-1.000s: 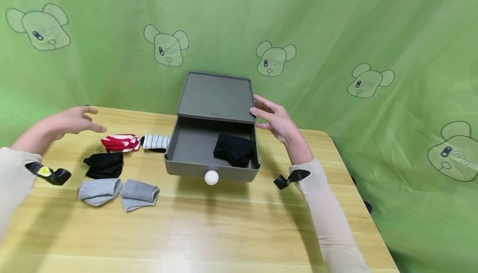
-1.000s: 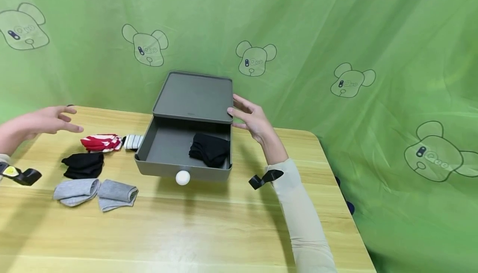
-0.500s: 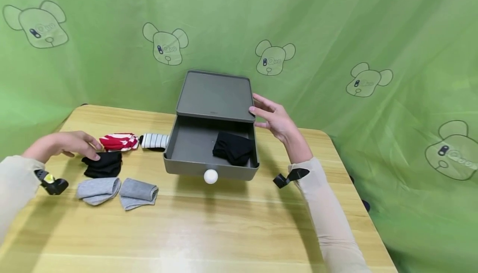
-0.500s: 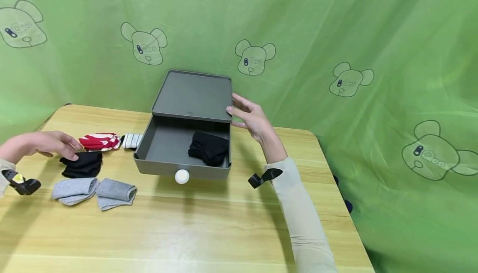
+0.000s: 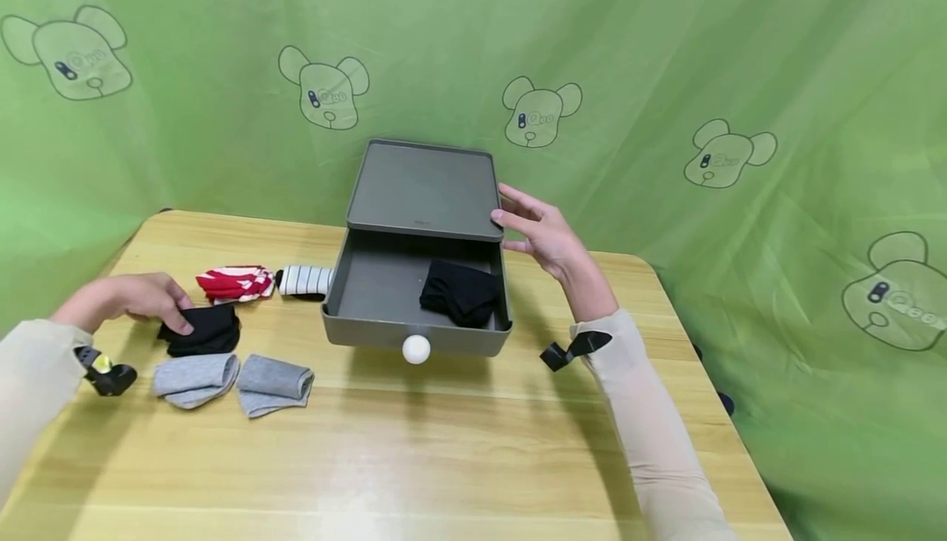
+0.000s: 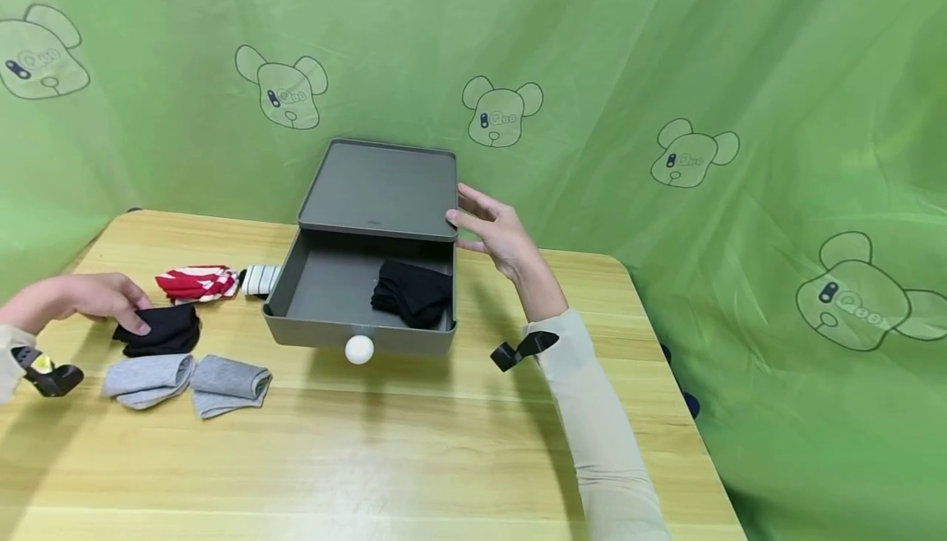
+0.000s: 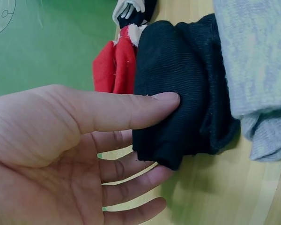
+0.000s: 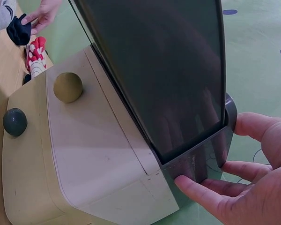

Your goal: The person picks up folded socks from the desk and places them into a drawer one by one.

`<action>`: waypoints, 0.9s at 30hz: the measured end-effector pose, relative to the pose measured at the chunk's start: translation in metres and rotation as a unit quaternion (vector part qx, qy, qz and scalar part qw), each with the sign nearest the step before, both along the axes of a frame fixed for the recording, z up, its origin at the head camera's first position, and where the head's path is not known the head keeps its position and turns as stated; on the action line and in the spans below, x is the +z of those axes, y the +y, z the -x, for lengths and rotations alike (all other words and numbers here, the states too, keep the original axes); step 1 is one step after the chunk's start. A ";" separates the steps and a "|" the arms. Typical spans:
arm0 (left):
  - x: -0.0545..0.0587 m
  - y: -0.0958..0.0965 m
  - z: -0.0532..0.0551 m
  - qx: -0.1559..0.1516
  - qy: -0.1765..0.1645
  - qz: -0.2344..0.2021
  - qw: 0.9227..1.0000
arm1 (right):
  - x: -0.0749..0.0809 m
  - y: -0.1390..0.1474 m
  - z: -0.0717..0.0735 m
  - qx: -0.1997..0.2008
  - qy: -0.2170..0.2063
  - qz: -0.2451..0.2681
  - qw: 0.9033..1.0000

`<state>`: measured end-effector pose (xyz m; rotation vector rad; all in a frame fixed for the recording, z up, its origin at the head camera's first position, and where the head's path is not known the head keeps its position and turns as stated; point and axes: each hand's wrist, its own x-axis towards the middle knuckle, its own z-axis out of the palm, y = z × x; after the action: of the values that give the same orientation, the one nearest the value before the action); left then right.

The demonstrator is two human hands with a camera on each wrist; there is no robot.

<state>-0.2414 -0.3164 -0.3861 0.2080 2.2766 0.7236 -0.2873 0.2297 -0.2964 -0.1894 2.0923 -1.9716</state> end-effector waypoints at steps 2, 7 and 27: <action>-0.001 -0.002 0.000 -0.002 -0.005 -0.004 1.000 | 0.000 0.000 0.000 0.001 -0.001 0.001 1.000; -0.001 -0.009 -0.001 0.006 -0.035 -0.039 0.999 | 0.001 0.000 0.000 -0.001 -0.001 0.004 1.000; 0.046 -0.046 -0.010 0.053 0.015 -0.150 0.987 | -0.001 0.000 -0.001 0.003 0.004 -0.002 1.000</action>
<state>-0.2310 -0.3619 -0.3405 0.2405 2.2121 1.1277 -0.2862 0.2296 -0.2972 -0.2023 2.0969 -1.9671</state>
